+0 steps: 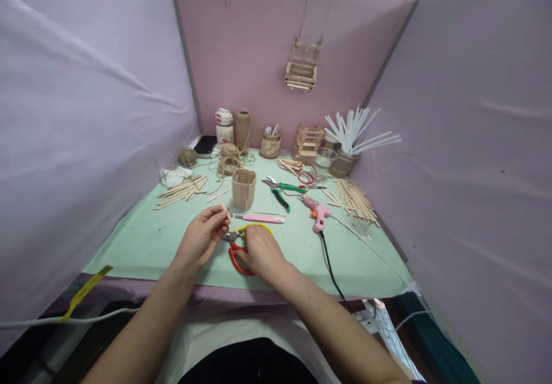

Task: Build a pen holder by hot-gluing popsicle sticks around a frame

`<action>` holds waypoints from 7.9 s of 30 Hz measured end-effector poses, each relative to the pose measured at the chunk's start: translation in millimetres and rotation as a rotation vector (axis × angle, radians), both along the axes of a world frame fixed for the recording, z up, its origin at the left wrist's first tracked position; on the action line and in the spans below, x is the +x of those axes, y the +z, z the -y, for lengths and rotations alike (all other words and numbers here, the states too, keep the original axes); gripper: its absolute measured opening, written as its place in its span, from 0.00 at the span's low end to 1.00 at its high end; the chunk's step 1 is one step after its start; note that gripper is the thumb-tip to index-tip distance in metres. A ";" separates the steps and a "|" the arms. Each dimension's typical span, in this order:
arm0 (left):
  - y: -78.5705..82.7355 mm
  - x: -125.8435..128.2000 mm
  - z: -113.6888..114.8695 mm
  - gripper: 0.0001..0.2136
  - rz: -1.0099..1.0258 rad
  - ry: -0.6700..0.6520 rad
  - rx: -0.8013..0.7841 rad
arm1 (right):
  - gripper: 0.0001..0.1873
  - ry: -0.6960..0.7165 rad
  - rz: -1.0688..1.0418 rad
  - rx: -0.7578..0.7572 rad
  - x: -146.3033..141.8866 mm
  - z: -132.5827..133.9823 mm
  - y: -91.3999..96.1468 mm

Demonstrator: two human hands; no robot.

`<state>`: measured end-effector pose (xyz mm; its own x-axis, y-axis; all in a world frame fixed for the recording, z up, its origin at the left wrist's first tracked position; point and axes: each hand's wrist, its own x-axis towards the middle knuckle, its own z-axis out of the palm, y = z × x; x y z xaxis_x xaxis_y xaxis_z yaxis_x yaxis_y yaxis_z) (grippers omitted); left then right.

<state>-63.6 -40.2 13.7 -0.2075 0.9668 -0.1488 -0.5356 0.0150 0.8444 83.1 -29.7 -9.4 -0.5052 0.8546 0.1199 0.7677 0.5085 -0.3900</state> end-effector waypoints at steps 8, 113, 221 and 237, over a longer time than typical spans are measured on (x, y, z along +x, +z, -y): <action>-9.7 3.7 -1.2 0.12 0.081 0.004 -0.008 | 0.08 -0.068 -0.630 -0.194 11.3 7.1 -4.3; -27.3 -28.3 -98.8 0.15 -1.431 -0.070 0.662 | 0.09 0.187 -0.522 0.649 -3.8 -115.6 -7.8; -6.5 20.4 43.4 0.13 -0.067 -0.061 0.018 | 0.22 -0.028 0.049 -0.286 73.3 62.0 53.7; -0.3 21.6 50.5 0.14 -0.032 -0.095 -0.027 | 0.25 0.012 0.254 -0.267 73.7 65.6 60.4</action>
